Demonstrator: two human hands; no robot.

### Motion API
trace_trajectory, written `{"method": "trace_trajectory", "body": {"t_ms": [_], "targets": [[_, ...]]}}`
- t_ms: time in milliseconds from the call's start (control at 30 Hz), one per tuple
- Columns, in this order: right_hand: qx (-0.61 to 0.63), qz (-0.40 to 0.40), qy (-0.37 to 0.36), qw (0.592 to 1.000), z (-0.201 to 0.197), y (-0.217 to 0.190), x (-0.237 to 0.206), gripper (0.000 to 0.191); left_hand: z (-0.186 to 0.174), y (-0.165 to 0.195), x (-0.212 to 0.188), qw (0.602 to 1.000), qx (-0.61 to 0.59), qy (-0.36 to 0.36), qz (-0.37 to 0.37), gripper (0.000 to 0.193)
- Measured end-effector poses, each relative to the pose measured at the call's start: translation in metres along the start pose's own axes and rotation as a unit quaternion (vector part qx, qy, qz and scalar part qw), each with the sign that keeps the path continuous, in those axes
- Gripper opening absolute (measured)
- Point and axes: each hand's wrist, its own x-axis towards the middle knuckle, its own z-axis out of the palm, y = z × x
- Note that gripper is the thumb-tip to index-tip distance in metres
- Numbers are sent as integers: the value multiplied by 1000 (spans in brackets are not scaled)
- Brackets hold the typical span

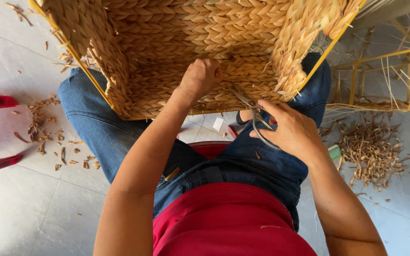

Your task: The person sits on a chair with a woven water-hyacinth basket on their lap and uses scissors to trim loose straw ends from the basket's rim and interior. They rotate the basket to reach different sides, pluck loose fibers by hand, and drop clippings onto the floor beside them.

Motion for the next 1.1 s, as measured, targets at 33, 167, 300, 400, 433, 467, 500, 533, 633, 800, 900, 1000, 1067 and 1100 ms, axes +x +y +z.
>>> {"method": "trace_trajectory", "body": {"t_ms": [33,167,300,400,433,467,500,533,633,800,900,1000,1067,1100], "targets": [[3,-9,-2,1000,-1,-2,4,85,-7,-2,0,999,-32,-22,-13,16],[-6,-26,-22,999,0,-11,20,79,-30,-2,-3,994,-81,-72,-36,15],[-29,-16,-65,997,8,-21,38,66,-36,4,-4,996,-41,-75,1,17],[-32,-28,-66,997,14,-23,46,60,-33,4,-6,997,-64,-28,37,11],[-28,-45,-57,997,17,-23,47,59,-31,3,-6,998,-46,-29,30,13],[-24,-61,-48,997,19,-23,48,58,-29,2,-6,999,-29,-31,24,15],[-23,-62,-49,997,21,-23,48,57,-28,1,-4,999,-12,-32,18,16],[-23,-64,-48,997,22,-23,48,55,-26,-1,-1,999,-38,-24,14,16],[-1,-84,-34,996,21,-20,44,54,-28,-9,11,991,-127,37,10,14],[43,-31,7,999,7,-7,17,62,-39,-33,28,974,-214,65,-47,14],[57,3,21,998,-1,6,7,85,-33,-42,24,985,-173,16,15,9],[56,-1,39,998,-2,15,3,89,-16,-44,15,992,-86,-78,-41,9],[61,34,13,997,-1,18,3,90,-6,-42,13,996,-24,-73,-50,10],[55,35,11,998,0,18,4,89,-1,-41,10,996,7,-71,-56,11]]}}
